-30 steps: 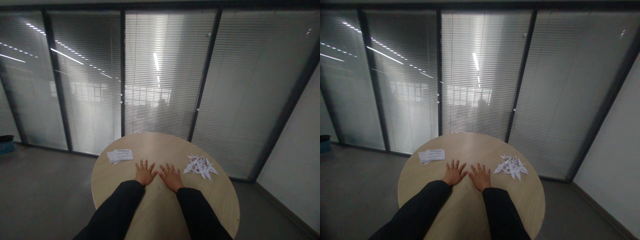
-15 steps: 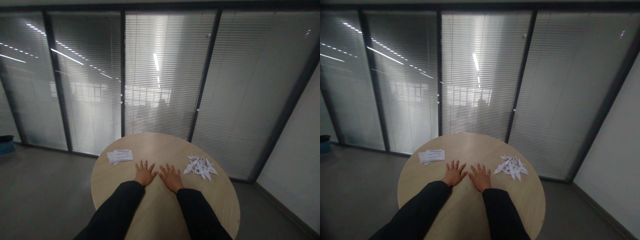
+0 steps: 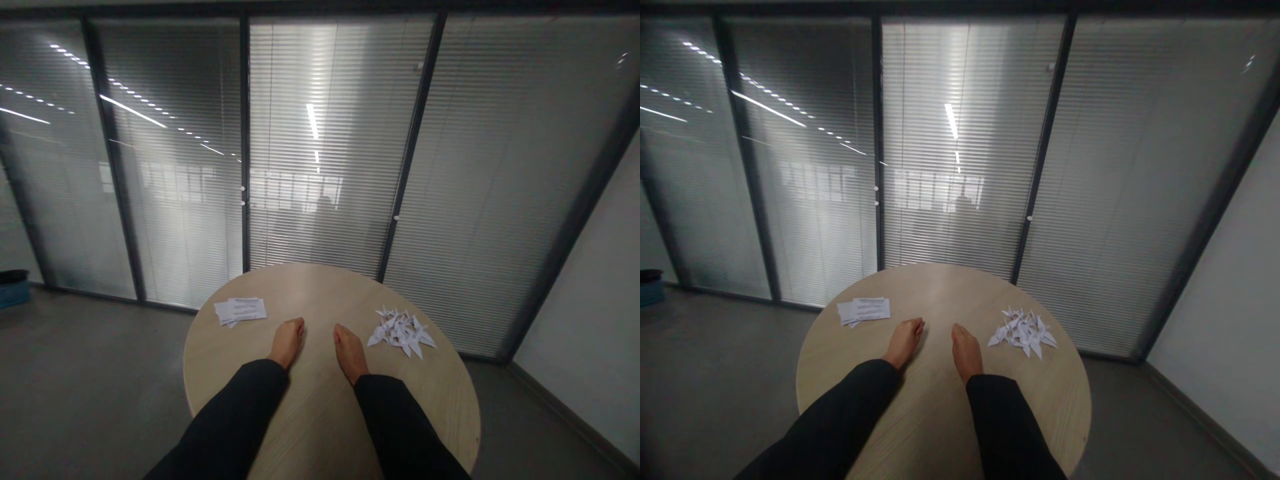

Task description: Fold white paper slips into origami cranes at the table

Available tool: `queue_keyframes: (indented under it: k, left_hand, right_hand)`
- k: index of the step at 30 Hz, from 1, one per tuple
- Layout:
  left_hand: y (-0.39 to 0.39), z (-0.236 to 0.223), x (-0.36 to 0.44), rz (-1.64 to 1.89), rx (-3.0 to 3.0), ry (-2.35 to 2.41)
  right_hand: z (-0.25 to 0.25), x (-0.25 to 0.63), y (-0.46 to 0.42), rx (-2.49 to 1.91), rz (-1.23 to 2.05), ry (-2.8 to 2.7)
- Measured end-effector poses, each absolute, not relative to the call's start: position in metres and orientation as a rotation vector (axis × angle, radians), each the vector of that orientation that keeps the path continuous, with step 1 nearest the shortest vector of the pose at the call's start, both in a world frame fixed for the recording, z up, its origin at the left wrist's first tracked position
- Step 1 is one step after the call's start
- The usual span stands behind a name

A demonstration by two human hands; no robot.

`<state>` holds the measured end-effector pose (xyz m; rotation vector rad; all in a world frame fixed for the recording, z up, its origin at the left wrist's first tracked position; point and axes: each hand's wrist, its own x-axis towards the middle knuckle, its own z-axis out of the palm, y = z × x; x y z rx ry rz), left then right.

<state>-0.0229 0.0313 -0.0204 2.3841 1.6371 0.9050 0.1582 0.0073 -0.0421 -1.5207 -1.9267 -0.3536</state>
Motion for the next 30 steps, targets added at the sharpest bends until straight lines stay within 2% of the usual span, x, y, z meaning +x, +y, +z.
queue_keyframes:
  k: [10, 16, 24, 30]
  left_hand:
    - [0.028, -0.016, -0.018, 1.209, 2.186, 1.491]
    - [0.029, -0.018, -0.018, 1.22, 2.193, 1.463]
    - [0.032, -0.022, -0.018, 1.152, 2.258, 1.494]
    - [0.029, -0.02, -0.017, 1.231, 2.204, 1.401]
  right_hand:
    - [-0.038, 0.155, 0.004, -1.562, -0.231, -1.87]
    - [-0.035, 0.155, 0.003, -1.696, -0.239, -1.873]
    - [-0.03, 0.154, -0.001, -1.721, -0.215, -1.872]
    - [-0.033, 0.156, 0.001, -1.695, -0.21, -1.826]
